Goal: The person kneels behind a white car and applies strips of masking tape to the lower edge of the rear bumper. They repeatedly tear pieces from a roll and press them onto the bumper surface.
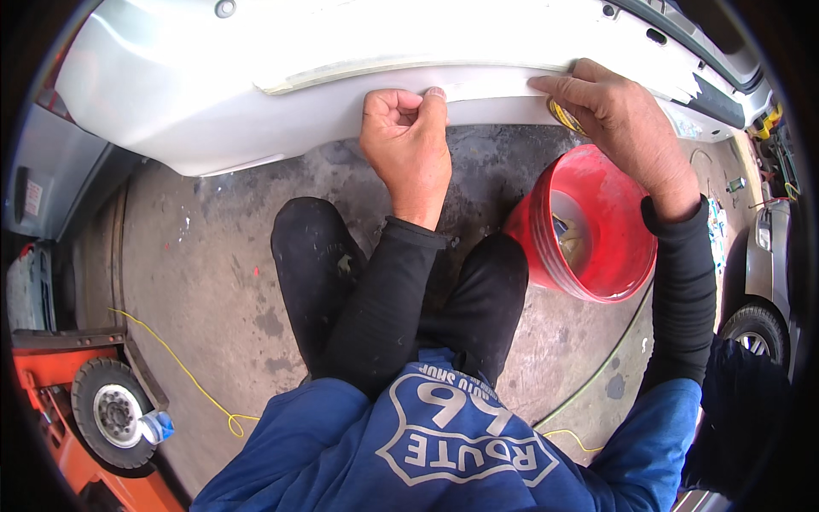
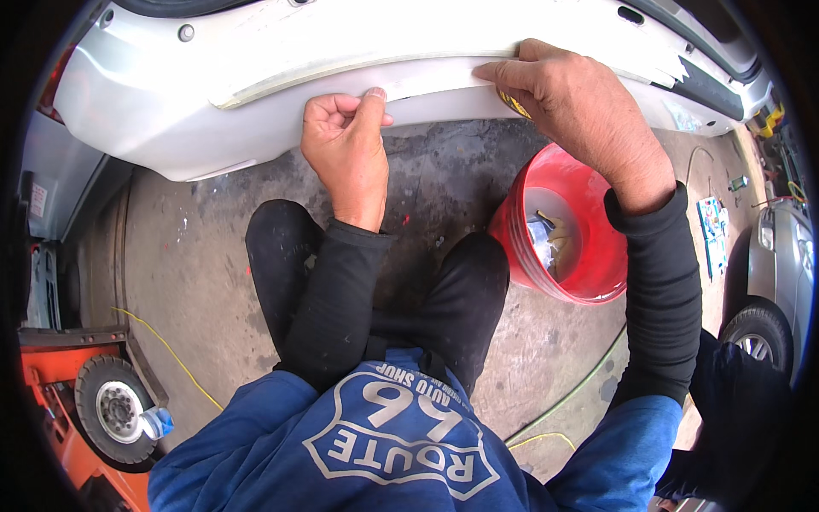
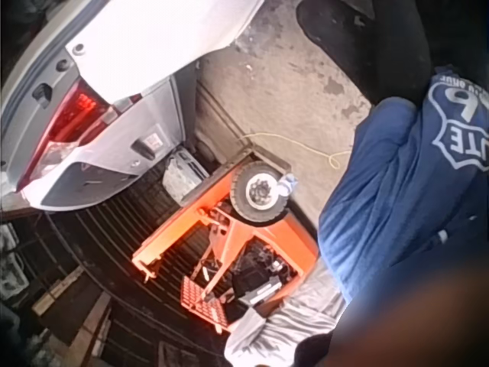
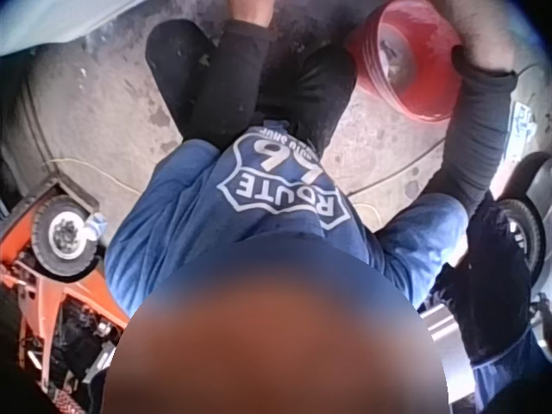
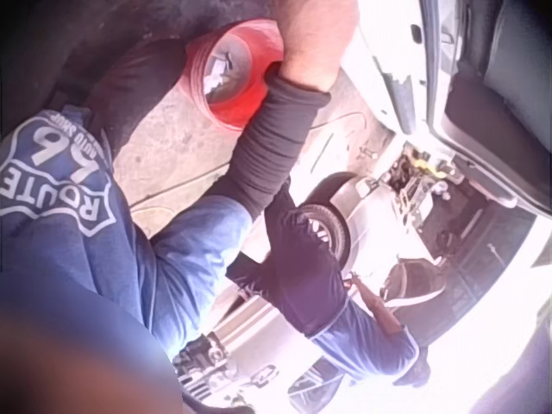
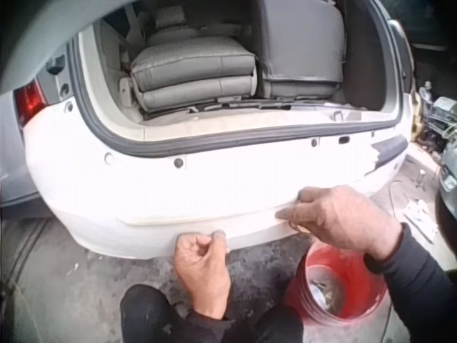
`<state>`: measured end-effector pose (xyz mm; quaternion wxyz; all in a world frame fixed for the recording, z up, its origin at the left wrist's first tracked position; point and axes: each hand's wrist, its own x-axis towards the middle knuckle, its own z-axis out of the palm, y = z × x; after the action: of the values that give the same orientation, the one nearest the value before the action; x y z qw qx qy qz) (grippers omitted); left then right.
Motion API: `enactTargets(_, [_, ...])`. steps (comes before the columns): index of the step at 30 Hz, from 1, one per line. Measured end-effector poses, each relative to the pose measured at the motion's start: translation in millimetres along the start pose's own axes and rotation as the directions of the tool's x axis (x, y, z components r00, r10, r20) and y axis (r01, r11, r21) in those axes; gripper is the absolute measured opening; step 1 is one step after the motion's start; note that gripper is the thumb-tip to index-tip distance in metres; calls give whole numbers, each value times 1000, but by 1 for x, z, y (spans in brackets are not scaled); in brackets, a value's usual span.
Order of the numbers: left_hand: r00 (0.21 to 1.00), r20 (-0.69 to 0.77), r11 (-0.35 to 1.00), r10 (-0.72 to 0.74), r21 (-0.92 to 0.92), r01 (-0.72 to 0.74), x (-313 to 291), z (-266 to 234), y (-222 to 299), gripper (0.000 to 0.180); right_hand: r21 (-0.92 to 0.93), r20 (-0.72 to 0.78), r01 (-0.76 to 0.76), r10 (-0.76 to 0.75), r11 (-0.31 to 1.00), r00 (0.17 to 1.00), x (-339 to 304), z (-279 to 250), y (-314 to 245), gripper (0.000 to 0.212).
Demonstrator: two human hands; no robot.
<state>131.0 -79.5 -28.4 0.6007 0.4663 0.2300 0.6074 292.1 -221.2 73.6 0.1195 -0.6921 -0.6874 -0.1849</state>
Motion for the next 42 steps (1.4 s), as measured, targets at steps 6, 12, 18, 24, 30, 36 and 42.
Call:
enactTargets(6, [999, 25, 999, 33, 3, -33, -3, -1, -1, 24, 49, -1, -4, 4, 999, 1000, 0, -2, 4, 29])
enactTargets(12, [998, -14, 998, 54, 11, -54, -3, 5, -6, 23, 44, 70, -25, 22, 999, 997, 0, -5, 9, 30])
enactTargets(18, [997, -27, 993, 78, -85, -80, -7, 9, -5, 22, 109, 39, -27, 23, 994, 999, 0, -7, 14, 26])
enactTargets(24, [996, -53, 997, 68, -29, -70, -5, 13, -7, 22, 148, 108, -38, 22, 988, 994, 3, -13, 15, 29])
enactTargets(30, [997, 21, 987, 78, 137, -80, 0, 3, -11, 25, 157, 138, -62, 41, 986, 990, 7, -16, 12, 30])
enactTargets(36, [939, 204, 874, 277, 353, -335, -4, -20, -15, 30, 176, 122, -50, 28, 983, 992, 5, -15, 11, 29])
enactTargets(42, [883, 333, 757, 331, 466, -459, -9, -34, -23, 38, 193, 115, -38, 16, 980, 993, 4, -12, 17, 30])
